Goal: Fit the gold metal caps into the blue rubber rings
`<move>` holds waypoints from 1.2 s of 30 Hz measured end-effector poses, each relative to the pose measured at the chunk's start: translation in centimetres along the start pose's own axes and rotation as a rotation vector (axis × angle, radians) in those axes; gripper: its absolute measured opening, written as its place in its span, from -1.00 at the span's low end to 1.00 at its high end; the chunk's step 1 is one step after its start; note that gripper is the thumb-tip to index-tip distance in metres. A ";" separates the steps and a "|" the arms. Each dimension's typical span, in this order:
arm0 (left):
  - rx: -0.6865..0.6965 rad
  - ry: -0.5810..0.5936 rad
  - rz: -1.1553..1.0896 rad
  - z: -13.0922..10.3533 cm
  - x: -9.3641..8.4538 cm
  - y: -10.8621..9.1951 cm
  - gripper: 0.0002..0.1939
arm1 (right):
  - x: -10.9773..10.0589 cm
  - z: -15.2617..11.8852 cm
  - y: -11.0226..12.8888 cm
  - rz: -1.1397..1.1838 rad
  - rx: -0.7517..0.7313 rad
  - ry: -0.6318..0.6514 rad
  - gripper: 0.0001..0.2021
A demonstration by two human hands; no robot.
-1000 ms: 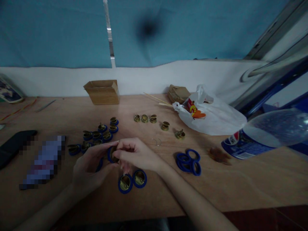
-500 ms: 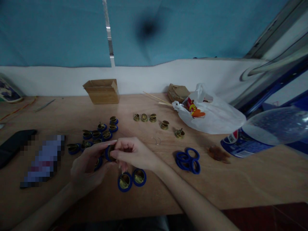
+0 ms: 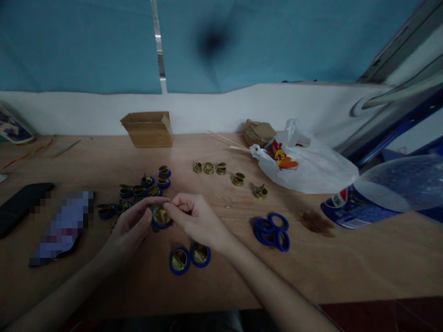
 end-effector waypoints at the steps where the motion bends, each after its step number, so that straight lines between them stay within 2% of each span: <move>1: -0.023 0.006 -0.024 0.0 0.0 0.2 -0.69 | 0.0 0.0 -0.1 0.008 0.008 -0.006 -0.68; 8: -0.118 0.016 -0.142 0.3 -0.3 0.8 -0.68 | 0.5 0.1 -0.8 0.056 -0.036 -0.047 -0.66; 18: -0.178 0.043 -0.392 0.5 0.2 0.5 -0.69 | 0.7 -0.1 -0.9 -0.047 -0.071 -0.100 -0.68; 24: -0.232 0.072 -0.566 0.6 0.5 0.5 -0.77 | 0.8 -0.2 -0.8 -0.080 -0.104 -0.118 -0.71; 36: -0.275 0.082 -0.641 0.7 0.5 1.1 -0.77 | 0.9 -0.4 -0.9 -0.174 -0.130 -0.137 -0.72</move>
Point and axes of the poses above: each hand's wrist, its own z-axis towards the middle knuckle, its own x-axis out of the palm, y = z × x, the point moved 1 cm from there along z, towards the middle knuckle, and after that the axes turned 3 degrees about z, right-handed, at the moved point
